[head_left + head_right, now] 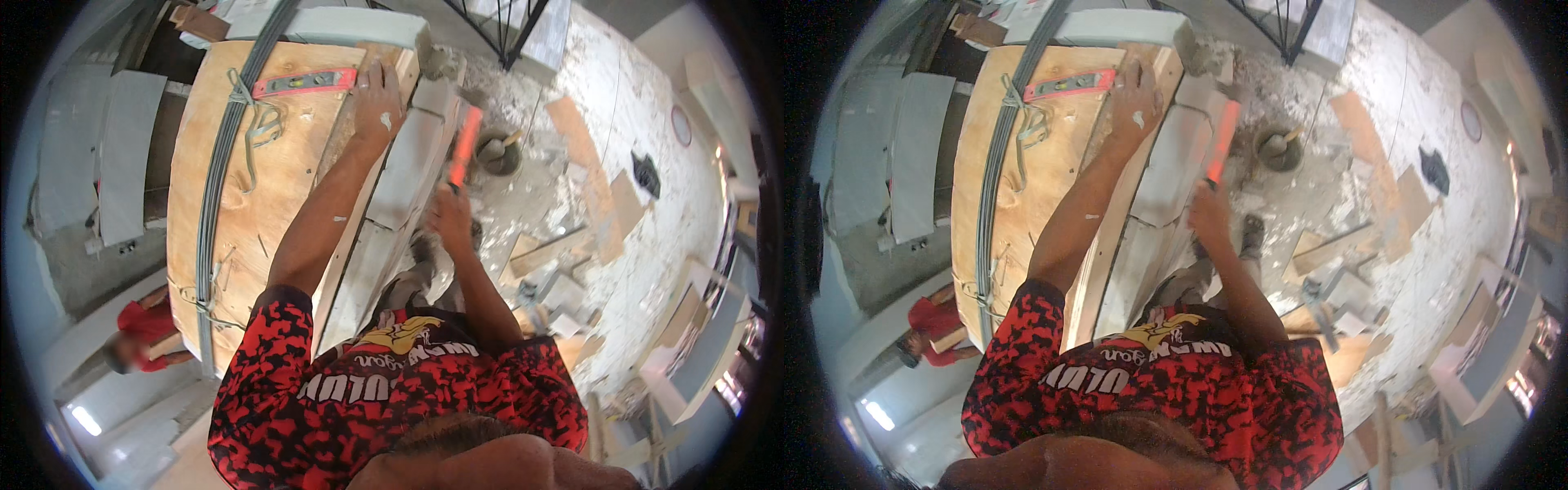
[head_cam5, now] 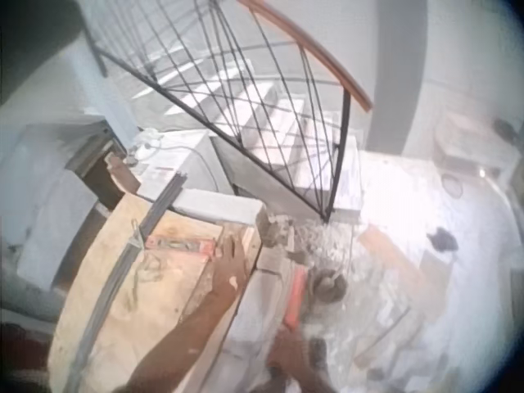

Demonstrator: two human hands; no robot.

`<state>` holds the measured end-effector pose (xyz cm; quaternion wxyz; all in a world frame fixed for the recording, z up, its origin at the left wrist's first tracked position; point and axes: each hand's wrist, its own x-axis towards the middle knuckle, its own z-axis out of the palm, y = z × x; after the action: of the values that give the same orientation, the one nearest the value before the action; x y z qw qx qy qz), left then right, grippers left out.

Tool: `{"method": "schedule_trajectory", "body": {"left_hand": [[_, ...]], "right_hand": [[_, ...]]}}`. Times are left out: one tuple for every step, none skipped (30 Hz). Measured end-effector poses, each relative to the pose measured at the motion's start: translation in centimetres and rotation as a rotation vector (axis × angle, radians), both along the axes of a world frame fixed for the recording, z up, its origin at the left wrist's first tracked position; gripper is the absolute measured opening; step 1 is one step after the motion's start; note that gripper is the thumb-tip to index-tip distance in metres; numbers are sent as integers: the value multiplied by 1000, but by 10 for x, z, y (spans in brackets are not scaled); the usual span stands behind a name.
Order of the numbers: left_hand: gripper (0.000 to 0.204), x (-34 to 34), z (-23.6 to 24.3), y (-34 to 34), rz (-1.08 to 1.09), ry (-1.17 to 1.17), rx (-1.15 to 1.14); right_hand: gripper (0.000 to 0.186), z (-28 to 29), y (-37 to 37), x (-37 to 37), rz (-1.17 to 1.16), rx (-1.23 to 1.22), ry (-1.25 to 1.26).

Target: The person constructs a wall using white blocks, securing them with mortar and aligning them using a wooden guide and a hammer.

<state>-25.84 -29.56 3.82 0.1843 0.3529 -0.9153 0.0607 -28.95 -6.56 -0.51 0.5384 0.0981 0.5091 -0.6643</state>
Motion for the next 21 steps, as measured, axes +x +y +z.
{"method": "schedule_trajectory", "body": {"left_hand": [[57,-1,1,-1,16,-12,0],[58,-2,0,0,35,-22,5],[58,-1,0,2,62,-32,10],[58,-2,3,2,84,-49,76],[58,2,4,1,77,-26,68],[58,4,5,2,63,-2,58],[58,8,1,4,55,17,49],[58,15,-6,11,111,-4,17],[62,21,-8,19,142,-23,31],[66,29,-9,32,177,-43,48],[71,37,-5,45,207,-73,63],[70,43,0,61,242,-139,180],[68,46,1,69,228,-129,210],[67,54,0,74,236,-122,237],[65,60,1,76,236,-105,254],[63,62,-7,78,280,-76,187],[63,64,-14,77,297,-73,165],[62,60,-17,79,303,-70,152],[62,62,-17,79,316,-80,136],[61,63,-16,77,316,-87,102],[61,70,-20,80,333,-105,79]], "right_hand": [[16,1,17,-20,31,16,106],[16,0,38,-46,62,32,214],[15,-18,61,-69,101,37,370],[15,-35,84,-92,128,57,527],[14,-26,101,-110,164,106,529],[16,-36,125,-131,208,171,609],[17,-34,142,-148,250,256,612],[18,-32,160,-164,295,345,616],[19,-47,182,-182,334,417,687],[19,-54,203,-193,361,413,755],[21,-75,227,-207,432,471,889],[22,-66,238,-201,342,497,717],[14,-71,254,-205,338,481,616],[16,-78,260,-205,362,486,601],[20,-79,258,-201,323,520,634],[16,-73,254,-200,388,478,663],[14,-71,241,-198,405,551,695],[15,-62,232,-197,440,514,733],[17,-54,221,-193,483,469,759],[22,-50,207,-193,494,360,820],[22,-42,189,-191,573,313,867]]}}
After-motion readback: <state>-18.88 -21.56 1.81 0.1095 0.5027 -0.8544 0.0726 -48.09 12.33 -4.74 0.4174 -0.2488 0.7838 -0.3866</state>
